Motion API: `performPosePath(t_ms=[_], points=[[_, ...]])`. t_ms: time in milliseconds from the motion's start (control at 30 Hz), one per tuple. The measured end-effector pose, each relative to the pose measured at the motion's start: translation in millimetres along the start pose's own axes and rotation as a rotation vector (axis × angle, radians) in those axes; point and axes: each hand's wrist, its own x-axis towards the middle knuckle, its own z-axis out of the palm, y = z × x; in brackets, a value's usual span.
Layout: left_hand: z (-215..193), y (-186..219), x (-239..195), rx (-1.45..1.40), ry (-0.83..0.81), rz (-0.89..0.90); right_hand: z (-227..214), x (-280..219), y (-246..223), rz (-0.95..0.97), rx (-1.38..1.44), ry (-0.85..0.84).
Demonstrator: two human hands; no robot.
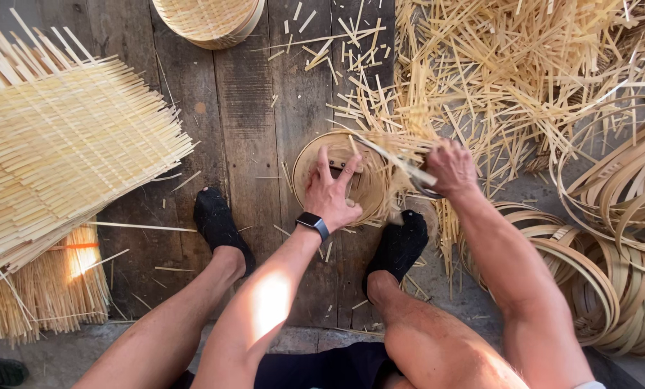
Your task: The person repeatedly places a circular wooden template on a flat woven bamboo mat, wraps a flexible bamboo ring around the perimeter, trims the excess mat with shears, and stacks the finished circular bases.
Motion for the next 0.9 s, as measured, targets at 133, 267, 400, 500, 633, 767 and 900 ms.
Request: performPosePath(t_ms=[133,267,400,500,633,767,900], points=[[-10,-8,-2,0.056,-0.043,0.105,-6,-10,22,-0.020,0.039,0.177],[-20,-4,-3,0.119,-0.120,0.185,-9,-4,1,-0.167,-0.191,0.247],[-30,-8,0,0.119,-0.197,0.232,-17,6,-17,-0.155,-0.038,0.168],[-33,-18,3,0.260,-0.100,0.421,-22,3,0,-0.113,-0.007,-0.019],[-21,-25,7,0.146,-0.057,0.386,-18,5,43,0.172,0.207,-0.065],[-5,-22,8,-0.010,0.137,0.245,6,19,82,0.648,0.645,0.078],[6,-28,13,-0.143,0.022,-0.352,34,23,92,0.697,0.673,0.116]])
